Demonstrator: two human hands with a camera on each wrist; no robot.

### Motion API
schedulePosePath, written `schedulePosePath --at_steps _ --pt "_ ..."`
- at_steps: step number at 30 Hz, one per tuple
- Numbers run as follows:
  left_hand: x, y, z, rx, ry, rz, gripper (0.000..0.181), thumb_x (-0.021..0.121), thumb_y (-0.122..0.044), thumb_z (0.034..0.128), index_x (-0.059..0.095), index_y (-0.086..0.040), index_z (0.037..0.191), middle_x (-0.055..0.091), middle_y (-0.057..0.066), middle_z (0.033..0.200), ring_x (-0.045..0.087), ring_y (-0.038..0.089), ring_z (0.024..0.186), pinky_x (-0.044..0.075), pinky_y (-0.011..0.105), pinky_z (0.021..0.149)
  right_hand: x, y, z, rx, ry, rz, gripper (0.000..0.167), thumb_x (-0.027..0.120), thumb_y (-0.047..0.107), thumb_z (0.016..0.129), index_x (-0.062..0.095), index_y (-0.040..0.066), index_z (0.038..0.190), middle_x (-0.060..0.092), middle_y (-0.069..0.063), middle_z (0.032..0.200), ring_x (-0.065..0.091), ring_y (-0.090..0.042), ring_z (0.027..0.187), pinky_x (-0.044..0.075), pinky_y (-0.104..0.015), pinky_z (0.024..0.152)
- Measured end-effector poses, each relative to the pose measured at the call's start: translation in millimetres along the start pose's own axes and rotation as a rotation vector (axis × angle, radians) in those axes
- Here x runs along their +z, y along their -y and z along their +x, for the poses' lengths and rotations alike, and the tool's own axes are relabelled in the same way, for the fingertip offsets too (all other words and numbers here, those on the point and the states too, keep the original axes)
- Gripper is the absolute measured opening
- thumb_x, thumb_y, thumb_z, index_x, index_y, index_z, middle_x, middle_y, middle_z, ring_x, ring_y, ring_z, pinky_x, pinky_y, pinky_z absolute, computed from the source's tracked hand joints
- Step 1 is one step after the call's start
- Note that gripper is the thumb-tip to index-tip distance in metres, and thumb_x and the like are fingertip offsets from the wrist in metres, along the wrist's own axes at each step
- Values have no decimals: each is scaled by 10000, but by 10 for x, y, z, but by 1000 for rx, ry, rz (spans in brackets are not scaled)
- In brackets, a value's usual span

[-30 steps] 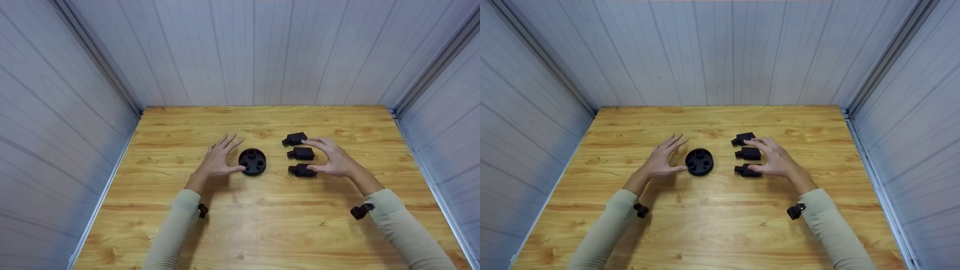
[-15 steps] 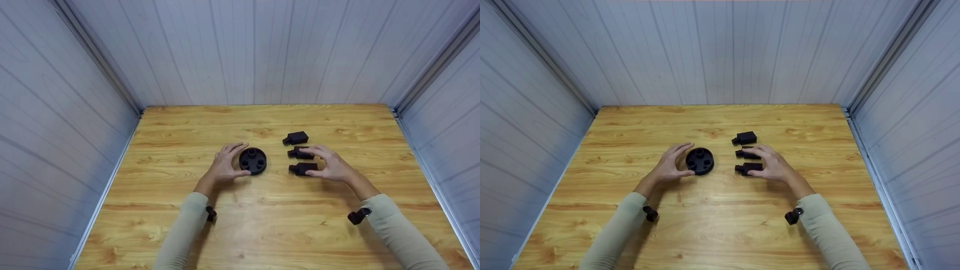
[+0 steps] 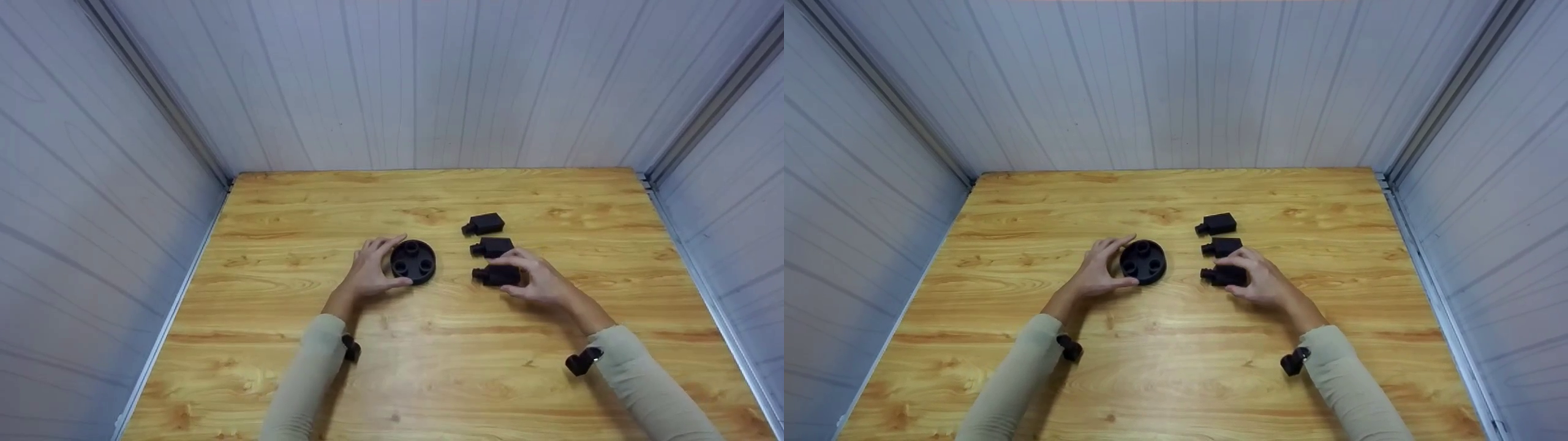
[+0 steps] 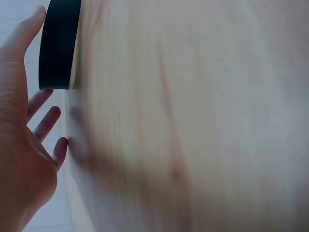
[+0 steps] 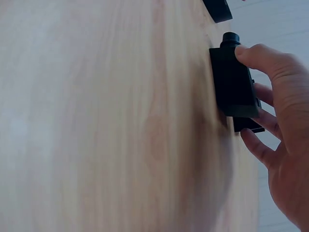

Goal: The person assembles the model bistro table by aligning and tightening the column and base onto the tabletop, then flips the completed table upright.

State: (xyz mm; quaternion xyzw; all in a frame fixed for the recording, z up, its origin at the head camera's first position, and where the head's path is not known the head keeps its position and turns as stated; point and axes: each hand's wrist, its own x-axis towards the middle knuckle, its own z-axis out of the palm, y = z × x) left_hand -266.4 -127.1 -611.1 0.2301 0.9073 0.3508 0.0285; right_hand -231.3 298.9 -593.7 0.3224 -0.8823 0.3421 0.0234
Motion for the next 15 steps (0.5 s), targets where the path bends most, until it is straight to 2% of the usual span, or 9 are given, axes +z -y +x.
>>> schedulePosePath --at_steps 6,15 --pt "-8 -9 0 -29 29 16 1008 932 -541 894 454 -273 1741 575 145 1613 497 406 1477 374 670 1155 41 -34 -41 41 13 56 507 887 40 904 776 122 1392 703 -188 1359 624 -156 1033 527 -239 820" --pt "9 3 21 -50 55 24 875 905 -539 919 546 -309 1684 590 160 1532 494 379 1382 348 607 1084 67 -71 -56 18 -10 70 465 812 -69 922 804 131 1341 737 -139 1280 599 -105 1013 505 -238 790"
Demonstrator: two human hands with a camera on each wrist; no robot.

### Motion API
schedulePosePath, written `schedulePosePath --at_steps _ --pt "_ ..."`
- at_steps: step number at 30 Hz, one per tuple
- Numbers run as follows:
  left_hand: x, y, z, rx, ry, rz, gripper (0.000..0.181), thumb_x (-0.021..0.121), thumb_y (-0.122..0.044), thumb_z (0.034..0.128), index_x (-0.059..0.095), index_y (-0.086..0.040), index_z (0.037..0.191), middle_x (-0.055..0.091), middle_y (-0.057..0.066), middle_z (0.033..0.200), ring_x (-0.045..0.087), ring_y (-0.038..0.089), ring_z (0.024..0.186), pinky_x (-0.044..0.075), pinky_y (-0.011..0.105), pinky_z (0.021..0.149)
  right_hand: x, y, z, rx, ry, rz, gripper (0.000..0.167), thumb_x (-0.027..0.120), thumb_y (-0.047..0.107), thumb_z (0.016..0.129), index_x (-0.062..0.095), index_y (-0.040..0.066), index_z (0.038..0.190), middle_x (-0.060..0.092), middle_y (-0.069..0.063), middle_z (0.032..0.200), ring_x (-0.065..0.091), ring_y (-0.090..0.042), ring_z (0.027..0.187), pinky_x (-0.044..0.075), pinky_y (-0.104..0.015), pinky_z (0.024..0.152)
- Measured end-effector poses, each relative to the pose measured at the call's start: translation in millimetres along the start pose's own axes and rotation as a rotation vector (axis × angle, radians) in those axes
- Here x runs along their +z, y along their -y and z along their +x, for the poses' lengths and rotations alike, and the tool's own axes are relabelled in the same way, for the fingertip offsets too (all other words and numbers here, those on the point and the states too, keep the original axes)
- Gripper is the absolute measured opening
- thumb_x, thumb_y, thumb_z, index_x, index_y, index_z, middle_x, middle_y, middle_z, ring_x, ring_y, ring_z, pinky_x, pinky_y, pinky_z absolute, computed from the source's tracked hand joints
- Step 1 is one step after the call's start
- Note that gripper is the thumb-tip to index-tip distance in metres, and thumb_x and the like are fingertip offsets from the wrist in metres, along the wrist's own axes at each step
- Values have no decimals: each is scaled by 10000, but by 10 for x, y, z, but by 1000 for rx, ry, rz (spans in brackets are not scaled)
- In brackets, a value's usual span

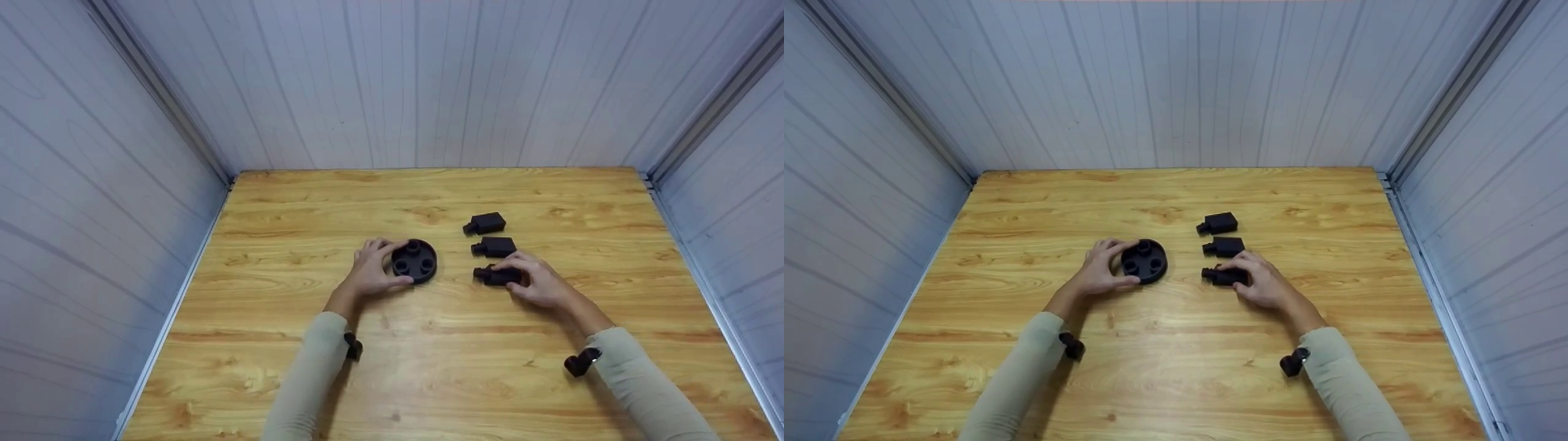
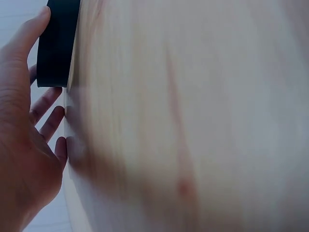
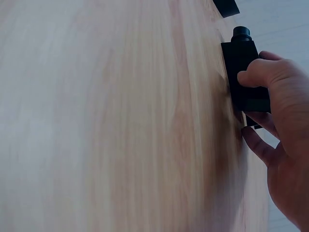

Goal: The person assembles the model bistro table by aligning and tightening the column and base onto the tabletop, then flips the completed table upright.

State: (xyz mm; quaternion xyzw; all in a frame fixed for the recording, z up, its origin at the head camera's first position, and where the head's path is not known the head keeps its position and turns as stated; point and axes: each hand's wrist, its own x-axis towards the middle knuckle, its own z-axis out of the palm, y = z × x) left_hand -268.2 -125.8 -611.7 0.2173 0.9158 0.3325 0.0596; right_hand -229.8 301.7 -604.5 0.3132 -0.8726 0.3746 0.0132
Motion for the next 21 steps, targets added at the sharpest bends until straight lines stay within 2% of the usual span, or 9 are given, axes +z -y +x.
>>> schedulePosePath --at_steps 3,10,15,17,21 --pt "10 -1 -2 -10 -6 -3 874 908 -556 909 557 -321 1674 595 150 1531 497 375 1382 353 599 1073 6 0 -7 2 -12 -9 480 812 -86 915 813 154 1331 752 -107 1274 615 -102 1062 502 -240 855" --pt "27 -19 11 -24 -4 -6 874 910 -559 903 557 -339 1672 589 141 1557 485 377 1418 353 616 1106 5 16 -27 18 -43 -31 504 823 -102 881 833 168 1307 768 -72 1259 677 -185 1181 508 -238 1006" --pt "22 -29 15 -22 6 -21 877 913 -546 909 548 -338 1679 581 146 1565 476 388 1420 338 648 1137 -41 43 -14 39 -61 -3 503 820 -116 869 832 140 1302 751 -111 1261 657 -157 1131 537 -229 900" --pt "16 -29 17 -21 9 -21 879 911 -549 909 545 -339 1681 581 142 1567 477 384 1419 335 656 1147 -66 54 1 35 -68 11 513 819 -128 871 828 138 1309 749 -113 1263 657 -159 1141 529 -199 916" --pt "8 -21 9 -25 7 -13 888 915 -552 902 550 -325 1679 588 139 1561 484 375 1421 341 657 1154 -95 71 30 40 -76 25 533 821 -140 872 826 148 1321 754 -94 1263 667 -199 1230 471 -151 1075"
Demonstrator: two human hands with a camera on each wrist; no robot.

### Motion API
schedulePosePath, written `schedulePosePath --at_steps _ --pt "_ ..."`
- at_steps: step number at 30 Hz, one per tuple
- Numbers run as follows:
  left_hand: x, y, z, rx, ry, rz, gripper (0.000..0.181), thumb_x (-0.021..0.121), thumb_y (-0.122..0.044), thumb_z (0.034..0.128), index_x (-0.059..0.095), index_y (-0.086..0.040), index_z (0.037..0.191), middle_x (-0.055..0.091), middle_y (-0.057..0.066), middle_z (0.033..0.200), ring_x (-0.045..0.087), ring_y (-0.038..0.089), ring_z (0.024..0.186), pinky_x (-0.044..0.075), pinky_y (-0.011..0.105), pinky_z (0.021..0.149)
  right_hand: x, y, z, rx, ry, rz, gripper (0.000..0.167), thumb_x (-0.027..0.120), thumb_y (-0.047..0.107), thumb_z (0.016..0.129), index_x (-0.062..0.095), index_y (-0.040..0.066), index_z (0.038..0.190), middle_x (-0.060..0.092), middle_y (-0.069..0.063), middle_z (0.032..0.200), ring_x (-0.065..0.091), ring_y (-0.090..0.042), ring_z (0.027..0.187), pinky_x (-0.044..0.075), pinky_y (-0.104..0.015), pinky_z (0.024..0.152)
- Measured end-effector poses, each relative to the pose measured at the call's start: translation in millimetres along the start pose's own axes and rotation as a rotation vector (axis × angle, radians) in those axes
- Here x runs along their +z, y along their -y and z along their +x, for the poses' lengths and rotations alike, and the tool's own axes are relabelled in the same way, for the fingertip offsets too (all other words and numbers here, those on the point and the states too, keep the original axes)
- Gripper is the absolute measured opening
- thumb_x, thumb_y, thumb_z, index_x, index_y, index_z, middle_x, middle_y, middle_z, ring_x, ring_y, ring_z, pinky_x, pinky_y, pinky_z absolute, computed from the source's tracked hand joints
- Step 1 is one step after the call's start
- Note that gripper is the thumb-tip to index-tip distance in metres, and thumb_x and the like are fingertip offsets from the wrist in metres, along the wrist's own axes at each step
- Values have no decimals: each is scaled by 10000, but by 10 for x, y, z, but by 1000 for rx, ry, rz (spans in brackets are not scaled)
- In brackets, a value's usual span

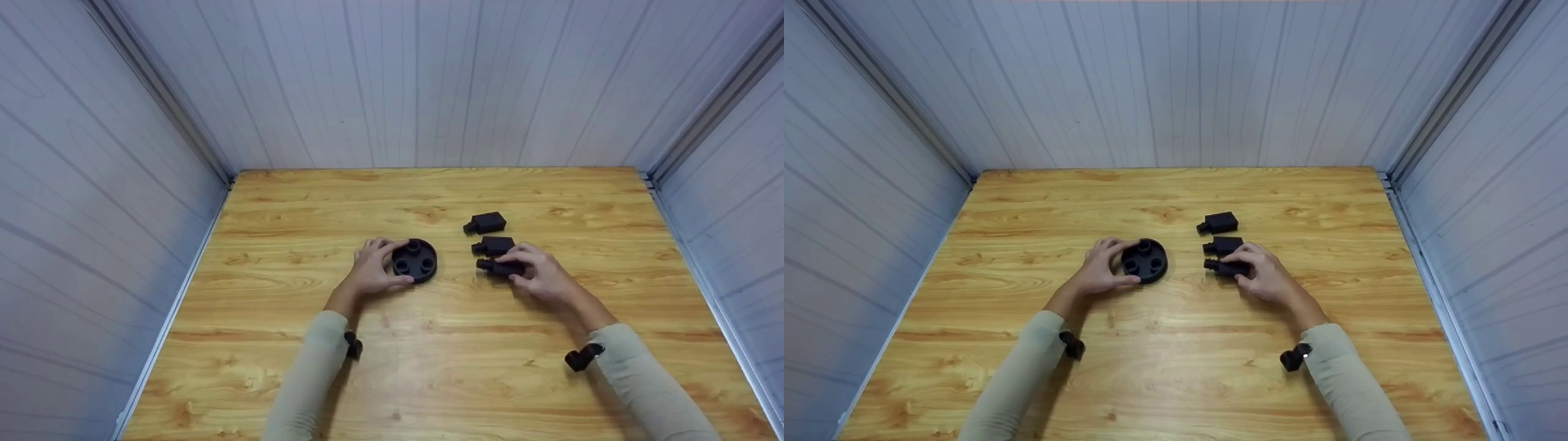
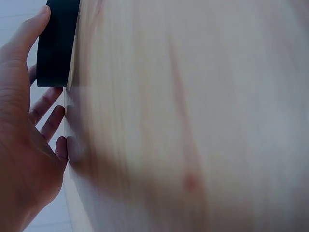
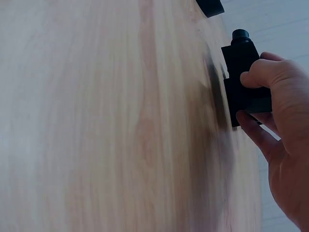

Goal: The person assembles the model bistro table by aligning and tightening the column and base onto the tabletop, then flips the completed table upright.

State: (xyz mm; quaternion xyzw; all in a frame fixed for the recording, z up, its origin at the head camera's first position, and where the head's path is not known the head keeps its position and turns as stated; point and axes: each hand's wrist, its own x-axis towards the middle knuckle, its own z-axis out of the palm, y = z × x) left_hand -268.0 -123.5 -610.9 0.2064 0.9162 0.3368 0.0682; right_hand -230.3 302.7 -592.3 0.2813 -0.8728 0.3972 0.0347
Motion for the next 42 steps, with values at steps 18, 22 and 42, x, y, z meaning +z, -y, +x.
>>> schedulePosePath --at_steps 18,22,42 --pt "-9 22 -23 1 1 -12 867 903 -550 920 549 -324 1679 578 149 1582 474 396 1471 334 714 1175 51 153 175 -32 -114 113 445 853 -129 873 837 85 1263 800 -157 1271 668 -24 1237 541 -94 1028" --pt "-12 17 -26 4 2 -13 863 904 -544 921 550 -326 1677 580 156 1575 479 404 1457 340 698 1158 82 196 220 -30 -145 192 393 849 -138 893 821 20 1251 784 -224 1253 673 47 1184 583 -103 984" --pt "-8 -7 -16 8 -7 -12 871 912 -546 907 556 -329 1672 591 149 1544 477 400 1451 339 698 1157 313 485 540 -80 -193 295 371 878 -102 890 816 -3 1242 781 -252 1210 696 -4 1150 584 -117 969"
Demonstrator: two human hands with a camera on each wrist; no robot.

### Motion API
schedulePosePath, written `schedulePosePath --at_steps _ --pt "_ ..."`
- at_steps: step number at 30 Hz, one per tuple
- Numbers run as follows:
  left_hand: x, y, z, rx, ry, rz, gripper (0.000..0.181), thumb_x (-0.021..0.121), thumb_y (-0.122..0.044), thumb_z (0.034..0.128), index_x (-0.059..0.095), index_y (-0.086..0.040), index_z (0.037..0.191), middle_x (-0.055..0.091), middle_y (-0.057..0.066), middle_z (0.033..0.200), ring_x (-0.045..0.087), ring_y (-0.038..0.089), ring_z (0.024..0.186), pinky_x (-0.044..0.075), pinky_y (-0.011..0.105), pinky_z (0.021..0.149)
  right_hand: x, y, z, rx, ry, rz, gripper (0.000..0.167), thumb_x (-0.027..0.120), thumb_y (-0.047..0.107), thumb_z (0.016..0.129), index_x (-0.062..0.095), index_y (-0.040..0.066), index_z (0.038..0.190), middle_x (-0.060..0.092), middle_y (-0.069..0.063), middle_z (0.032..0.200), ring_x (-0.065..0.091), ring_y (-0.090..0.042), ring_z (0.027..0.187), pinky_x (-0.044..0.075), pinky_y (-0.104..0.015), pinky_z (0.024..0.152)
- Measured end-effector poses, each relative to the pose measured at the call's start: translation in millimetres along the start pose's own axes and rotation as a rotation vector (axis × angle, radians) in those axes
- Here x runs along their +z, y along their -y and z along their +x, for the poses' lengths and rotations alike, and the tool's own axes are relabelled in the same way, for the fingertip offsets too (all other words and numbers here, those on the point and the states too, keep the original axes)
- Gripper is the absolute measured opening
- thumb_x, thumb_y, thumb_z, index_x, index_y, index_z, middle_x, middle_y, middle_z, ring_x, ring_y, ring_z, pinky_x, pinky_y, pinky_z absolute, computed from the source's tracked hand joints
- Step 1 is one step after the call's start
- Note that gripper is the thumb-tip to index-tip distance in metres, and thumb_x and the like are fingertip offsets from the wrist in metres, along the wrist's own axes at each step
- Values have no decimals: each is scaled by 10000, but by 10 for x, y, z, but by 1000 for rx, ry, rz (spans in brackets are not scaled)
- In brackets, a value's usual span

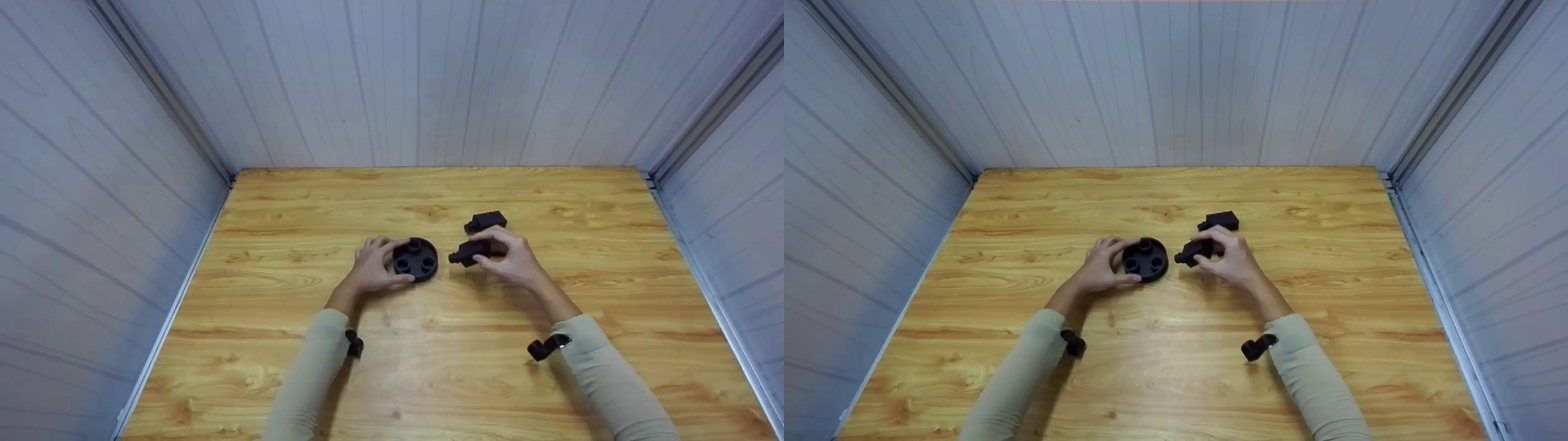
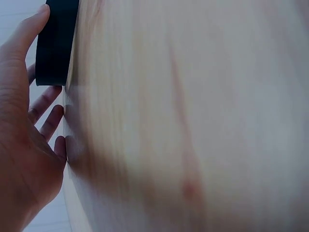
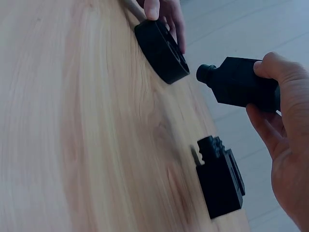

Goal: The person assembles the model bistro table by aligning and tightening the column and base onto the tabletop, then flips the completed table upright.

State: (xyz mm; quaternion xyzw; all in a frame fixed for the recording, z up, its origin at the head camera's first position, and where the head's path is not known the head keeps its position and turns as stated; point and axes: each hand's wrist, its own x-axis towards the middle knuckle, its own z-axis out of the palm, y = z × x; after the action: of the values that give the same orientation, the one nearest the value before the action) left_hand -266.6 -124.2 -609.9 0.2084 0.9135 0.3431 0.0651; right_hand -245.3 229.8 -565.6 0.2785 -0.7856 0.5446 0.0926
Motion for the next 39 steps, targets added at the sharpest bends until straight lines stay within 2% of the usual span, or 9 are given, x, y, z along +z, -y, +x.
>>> schedulePosePath --at_steps 9,12,18,22,25,27,30,34,39 --pt "16 -16 20 -15 -1 14 881 920 -560 892 561 -345 1667 595 139 1541 477 395 1444 327 688 1174 176 124 102 -3 33 66 355 857 -112 900 802 -41 1243 751 -276 1186 727 -31 1039 637 -167 884" --pt "13 -11 19 -11 -4 14 887 923 -562 888 561 -343 1667 597 139 1537 481 395 1434 322 693 1186 226 138 128 19 42 31 354 869 -75 911 809 -12 1255 767 -238 1202 709 -25 1058 628 -172 881" --pt "11 -3 21 -18 0 21 892 915 -575 885 560 -342 1669 596 132 1538 481 382 1423 334 661 1168 297 147 220 52 65 -64 355 881 6 941 814 18 1289 796 -154 1226 672 -59 1052 618 -264 841" --pt "16 -20 22 -20 1 20 890 914 -574 887 563 -334 1668 595 133 1532 484 376 1410 345 637 1145 321 144 262 76 87 -97 350 873 50 966 822 91 1310 802 -124 1261 652 -88 1013 546 -233 771" --pt "24 -34 28 -19 0 19 888 913 -572 889 563 -333 1669 595 131 1530 484 371 1404 349 628 1129 330 125 269 96 96 -113 354 865 63 978 821 117 1324 803 -113 1281 630 -108 992 487 -218 726" --pt "27 -45 31 -20 2 17 883 913 -568 891 564 -337 1668 594 133 1537 481 374 1411 348 634 1127 331 111 267 109 100 -113 356 859 63 985 815 104 1336 801 -119 1293 637 -121 1002 488 -215 724" --pt "27 -51 35 -16 4 23 876 910 -572 891 566 -346 1665 598 137 1548 484 384 1425 352 653 1134 338 92 263 123 103 -111 380 856 50 984 802 83 1358 801 -140 1318 685 -142 1067 576 -240 802" --pt "27 -57 39 -12 9 33 871 906 -571 894 566 -346 1664 599 140 1560 486 394 1433 349 664 1147 360 71 263 134 100 -90 422 852 24 978 775 58 1391 786 -201 1378 740 -231 1200 666 -370 968" --pt "28 -59 38 -13 13 32 870 898 -574 900 559 -347 1668 583 153 1576 482 403 1436 340 664 1151 416 62 270 157 79 -62 403 861 30 978 758 1 1367 783 -230 1358 748 -299 1221 674 -394 986"
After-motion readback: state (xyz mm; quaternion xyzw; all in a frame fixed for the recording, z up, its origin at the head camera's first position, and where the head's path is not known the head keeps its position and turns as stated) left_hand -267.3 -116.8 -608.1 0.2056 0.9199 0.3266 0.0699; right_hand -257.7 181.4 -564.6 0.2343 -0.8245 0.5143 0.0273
